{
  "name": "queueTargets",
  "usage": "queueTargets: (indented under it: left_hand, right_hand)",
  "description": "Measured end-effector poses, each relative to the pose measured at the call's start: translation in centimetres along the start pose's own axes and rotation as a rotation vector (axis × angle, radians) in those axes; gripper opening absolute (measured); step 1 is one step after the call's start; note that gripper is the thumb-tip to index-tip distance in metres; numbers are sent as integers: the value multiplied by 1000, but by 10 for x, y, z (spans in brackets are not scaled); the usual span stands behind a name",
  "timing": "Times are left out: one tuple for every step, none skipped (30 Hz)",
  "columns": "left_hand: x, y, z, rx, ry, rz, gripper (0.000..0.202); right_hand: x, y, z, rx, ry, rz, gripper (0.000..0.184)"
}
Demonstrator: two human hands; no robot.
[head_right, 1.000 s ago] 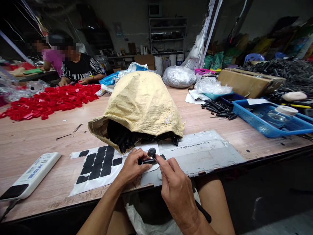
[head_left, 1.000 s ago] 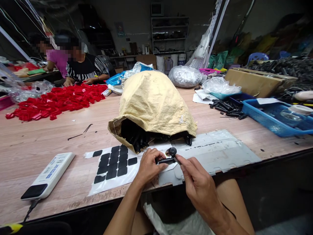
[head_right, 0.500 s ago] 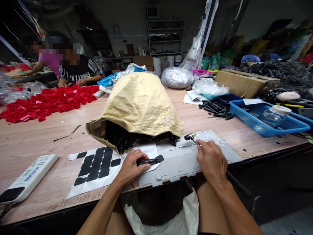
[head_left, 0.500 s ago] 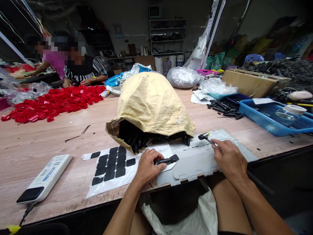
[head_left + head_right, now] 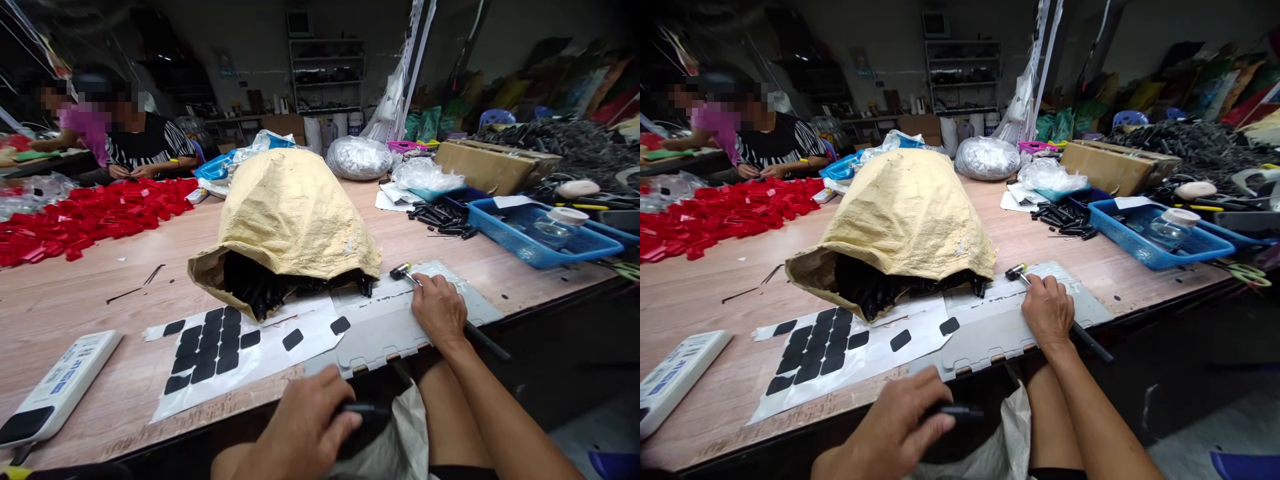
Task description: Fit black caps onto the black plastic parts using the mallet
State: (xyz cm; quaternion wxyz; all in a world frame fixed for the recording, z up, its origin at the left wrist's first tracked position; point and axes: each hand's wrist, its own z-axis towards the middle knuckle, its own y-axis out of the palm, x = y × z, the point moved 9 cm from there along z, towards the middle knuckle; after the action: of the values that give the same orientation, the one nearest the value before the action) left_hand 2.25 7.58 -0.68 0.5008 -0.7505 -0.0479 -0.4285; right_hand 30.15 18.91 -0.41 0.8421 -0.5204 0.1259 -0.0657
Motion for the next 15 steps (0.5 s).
queueTargets:
  left_hand:
    - [-6,19,-4,-57,-53,39,10]
    - [-16,37,-8,-85,-126,91,10]
    - [-29,53,-10,-92,-210,146,13]
    - [-44,67,-13,-90,-289,199,16]
    - [-56,79,-14,-91,-351,246,21]
    - [-65,89,-15,-112,-398,279,27]
    - [-70,96,-15,-149,-426,292,32]
    - [-70,101,-14,-198,-432,279,37]
    - [-64,102,-11,-248,-416,238,41]
    - [-52,99,-7,-275,-380,176,42]
    - [-36,90,-1,-273,-330,105,39]
    - [-19,76,8,-240,-272,37,32]
    - [-2,58,20,-169,-222,-9,26]
    - [12,40,33,-97,-187,-24,22]
    - [21,21,47,-5,-184,-5,23]
  right_hand:
    - [0,0,0,3,0,-4,31]
    - [0,0,0,8,-1,-7,31]
    - [-1,-1,0,13,-4,-11,31]
    - [-2,-1,0,19,-5,-15,31]
    - [-2,-2,-1,22,-7,-18,31]
    - [-3,-3,-1,25,-7,-22,31]
    - [-3,-3,-1,27,-7,-25,31]
    - [-4,-3,-2,28,-7,-28,30]
    - [-4,-3,-2,28,-10,-31,31]
    - [-4,-4,-2,27,-10,-35,31]
    - [-4,-4,-2,27,-11,-38,31]
    - [-4,-4,-2,27,-11,-41,31]
    - [-4,-4,-2,26,-11,-43,30]
    - [-4,-3,-2,25,-11,-44,31]
    - [-4,-3,-2,23,-12,-42,31]
